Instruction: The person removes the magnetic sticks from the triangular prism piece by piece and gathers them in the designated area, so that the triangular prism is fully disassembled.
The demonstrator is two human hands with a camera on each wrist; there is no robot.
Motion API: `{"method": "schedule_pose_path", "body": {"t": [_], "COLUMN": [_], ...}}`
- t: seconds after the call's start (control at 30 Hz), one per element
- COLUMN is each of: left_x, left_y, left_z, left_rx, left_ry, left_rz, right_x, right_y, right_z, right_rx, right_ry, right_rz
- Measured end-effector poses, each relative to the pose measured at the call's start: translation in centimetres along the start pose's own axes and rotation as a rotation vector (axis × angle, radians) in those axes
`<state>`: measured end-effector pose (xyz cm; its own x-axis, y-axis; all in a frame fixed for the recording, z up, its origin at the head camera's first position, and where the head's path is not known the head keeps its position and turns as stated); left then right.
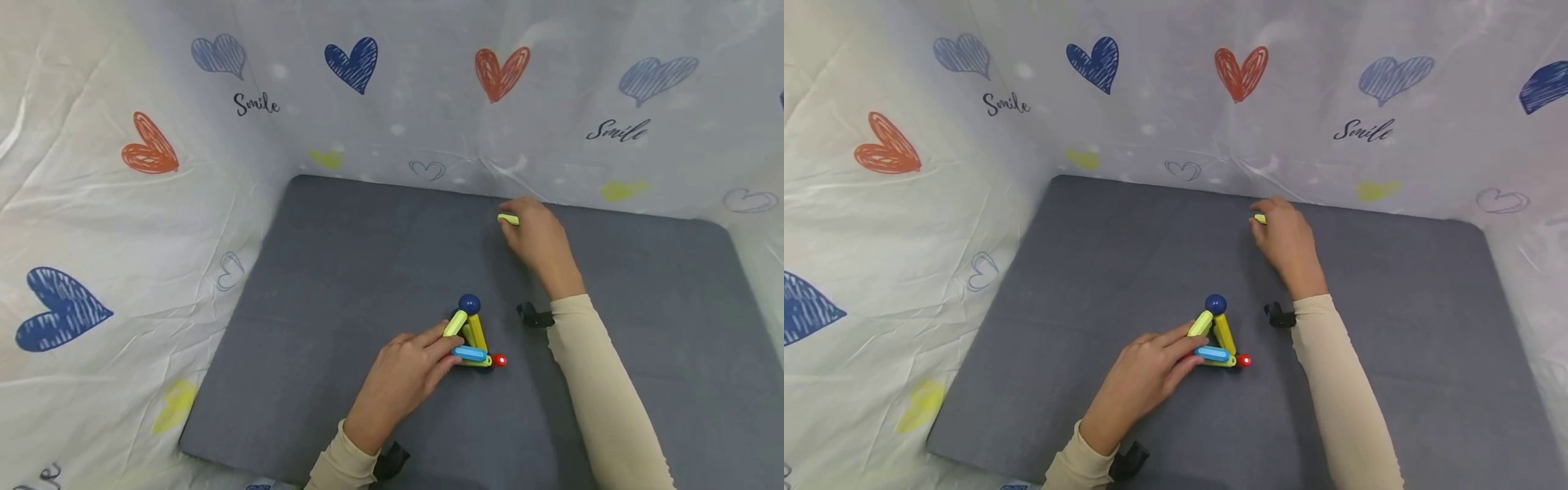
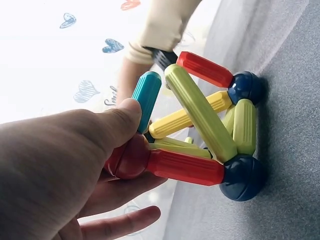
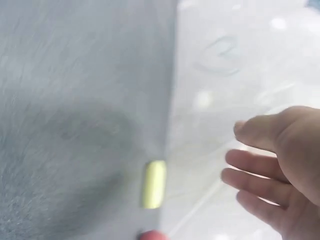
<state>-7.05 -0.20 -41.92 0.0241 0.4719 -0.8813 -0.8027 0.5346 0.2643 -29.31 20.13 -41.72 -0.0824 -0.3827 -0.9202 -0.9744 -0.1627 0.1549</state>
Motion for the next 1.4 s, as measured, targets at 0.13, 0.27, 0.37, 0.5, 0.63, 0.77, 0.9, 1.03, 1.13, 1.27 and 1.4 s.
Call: {"method": "schedule_pose_path", "body": {"t": [0.13, 0.27, 0.37, 0.5, 0.63, 0.77, 0.9, 1.03, 1.13, 1.27, 1.4], "left_x": [0.0, -0.1, -0.1, 0.0, 0.0, 0.0, 0.1, 0.1, 0.0, -0.1, -0.1], "left_y": [0.0, 0.0, 0.0, -0.1, -0.1, 0.0, 0.0, -0.1, -0.1, -0.1, -0.2], "left_z": [0.0, -0.1, -0.1, -0.1, -0.1, -0.2, -0.3, -0.3, -0.2, -0.3, -0.2], "left_rx": [-0.002, -0.008, -0.021, -0.029, -0.032, -0.031, -0.029, -0.020, -0.013, -0.019, -0.019], "left_ry": [-0.011, -0.006, -0.014, -0.037, -0.047, -0.046, -0.048, -0.045, -0.039, -0.044, -0.056], "left_rz": [0.001, 0.010, 0.007, -0.010, -0.016, -0.009, -0.002, 0.006, 0.009, 0.010, 0.010], "right_x": [-2.2, -4.3, -5.4, -5.9, -5.4, -4.8, -4.1, -3.2, -2.7, -2.0, -1.2], "right_y": [-2.0, -4.5, -6.7, -9.7, -12.5, -14.9, -16.9, -18.6, -19.4, -19.9, -20.2], "right_z": [-2.3, -4.3, -5.4, -6.3, -6.9, -7.6, -8.2, -8.5, -8.9, -9.8, -10.5], "right_rx": [-0.019, -0.045, -0.068, -0.083, -0.106, -0.149, -0.172, -0.162, -0.169, -0.209, -0.241], "right_ry": [0.024, 0.068, 0.100, 0.142, 0.179, 0.200, 0.204, 0.186, 0.177, 0.181, 0.151], "right_rz": [0.007, 0.029, 0.036, 0.018, -0.011, -0.036, -0.088, -0.127, -0.128, -0.118, -0.103]}}
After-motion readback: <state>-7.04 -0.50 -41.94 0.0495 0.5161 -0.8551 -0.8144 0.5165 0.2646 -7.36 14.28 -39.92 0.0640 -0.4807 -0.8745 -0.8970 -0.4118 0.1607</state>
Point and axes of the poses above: each hand's wrist, its own y-axis towards the middle knuckle, its own x-axis out of the palm, z = x × y, the point moved 9 cm from there along y, towards the middle knuckle, and after that the axes turned 4 degrees about -y, right-handed, at the moved point
